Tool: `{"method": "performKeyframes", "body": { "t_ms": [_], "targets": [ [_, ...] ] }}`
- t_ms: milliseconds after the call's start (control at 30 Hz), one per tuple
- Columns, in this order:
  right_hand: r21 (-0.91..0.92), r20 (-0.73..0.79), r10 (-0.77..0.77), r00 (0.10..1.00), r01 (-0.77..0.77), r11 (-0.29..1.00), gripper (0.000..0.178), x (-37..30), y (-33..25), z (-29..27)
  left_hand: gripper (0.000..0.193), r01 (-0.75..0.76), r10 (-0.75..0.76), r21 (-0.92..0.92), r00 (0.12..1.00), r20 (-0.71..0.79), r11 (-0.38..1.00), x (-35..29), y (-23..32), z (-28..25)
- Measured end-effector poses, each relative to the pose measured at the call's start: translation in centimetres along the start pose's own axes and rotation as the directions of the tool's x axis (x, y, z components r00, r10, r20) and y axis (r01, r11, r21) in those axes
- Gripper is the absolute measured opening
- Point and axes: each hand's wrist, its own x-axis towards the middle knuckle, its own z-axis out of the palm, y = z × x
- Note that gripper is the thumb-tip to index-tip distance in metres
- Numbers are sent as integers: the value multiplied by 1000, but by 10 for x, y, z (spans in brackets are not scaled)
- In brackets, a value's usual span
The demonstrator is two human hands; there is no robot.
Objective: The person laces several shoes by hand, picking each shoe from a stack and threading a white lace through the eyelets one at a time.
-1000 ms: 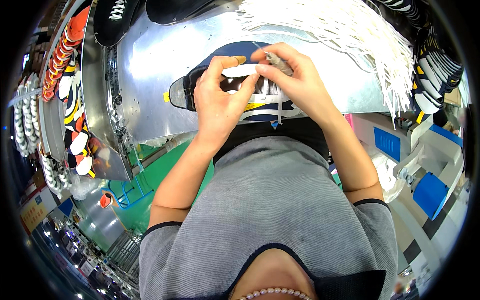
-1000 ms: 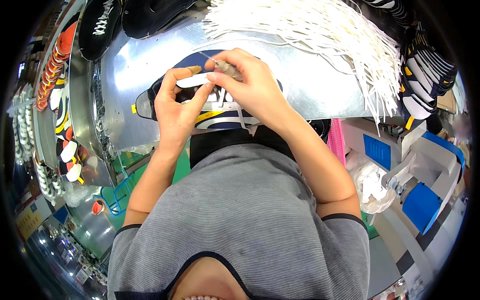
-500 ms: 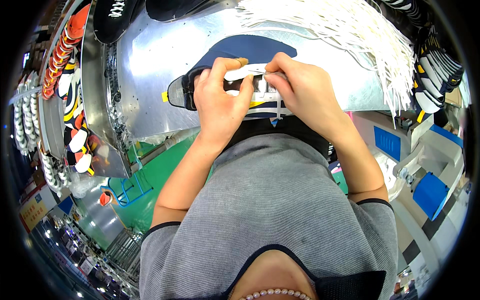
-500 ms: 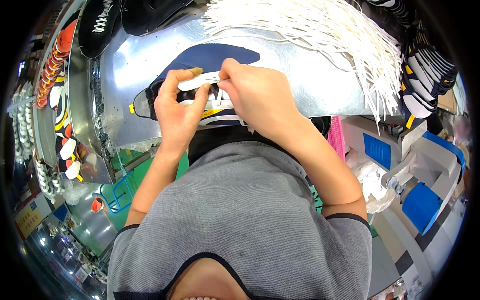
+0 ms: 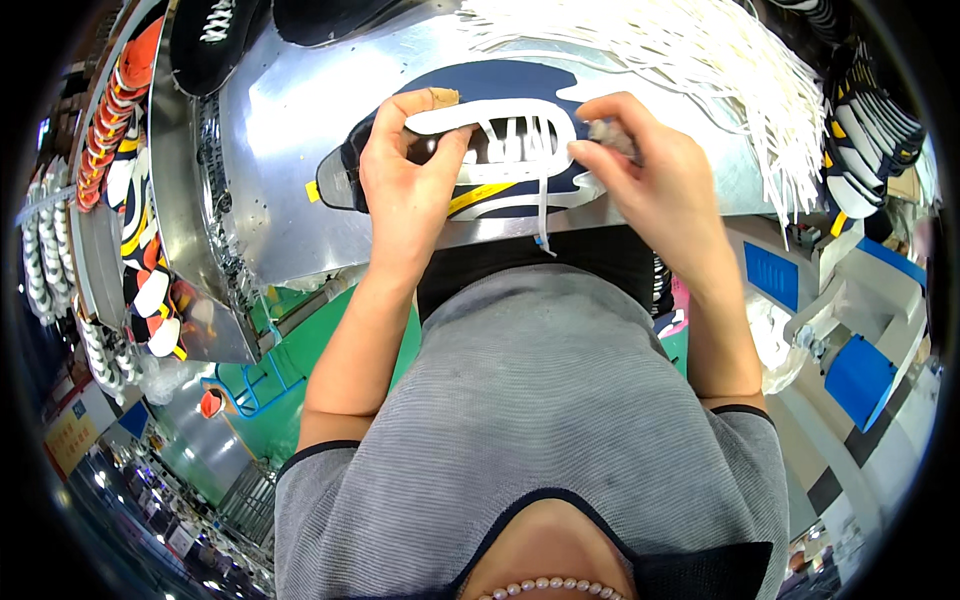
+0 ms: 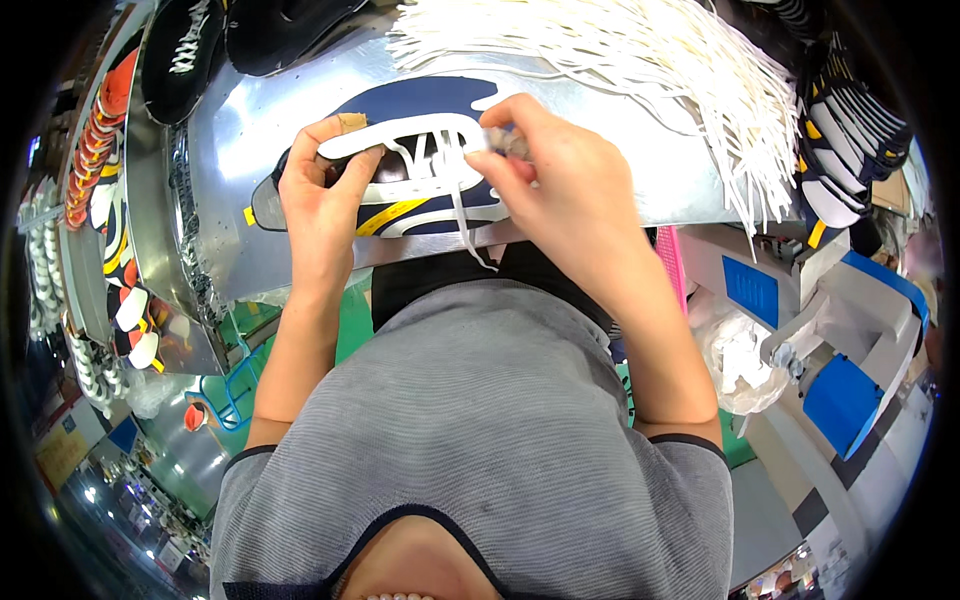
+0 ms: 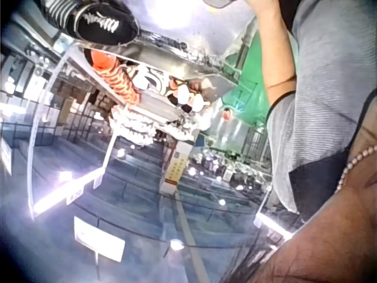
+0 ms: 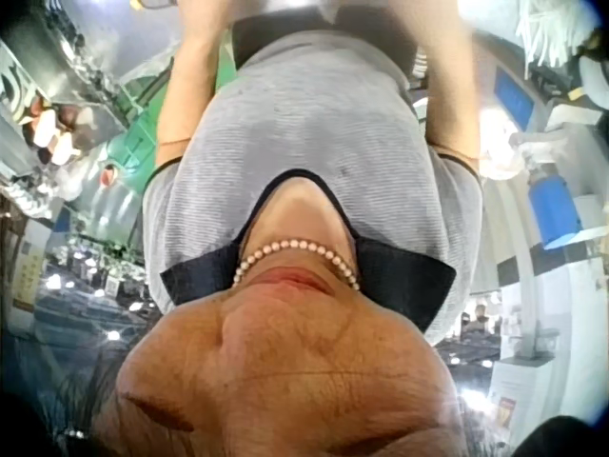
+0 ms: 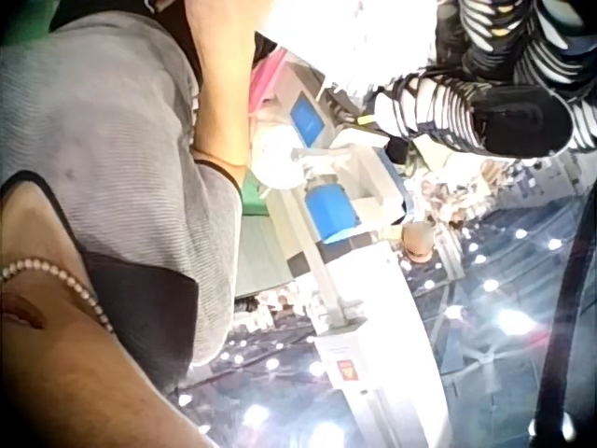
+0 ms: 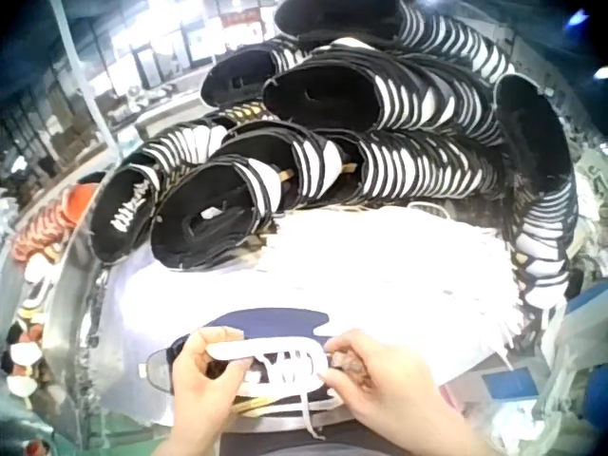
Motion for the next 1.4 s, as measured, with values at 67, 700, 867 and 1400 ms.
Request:
{"method": "performKeyframes", "body": {
  "t_ms": [67,700,867,1400],
  "targets": [
    [-22,6,52,999,-52,998,23,-1,8,14,29,-29,29,-34,999,-26,999,10,-6,2],
    [561,472,112,874,-396,727,17,-14,15,45,26,-375,290,532,926,240,759,-7,22,-18],
    [643,407,-115,906,-194,741,12,-61,23,38,26,-476,321,572,878,356,668,-5,24,-18],
    [511,-276,-45,960,186,839,13,33,28,79,39,-290,-72,728,904,421,621,12,42,-7]
  ]
}}
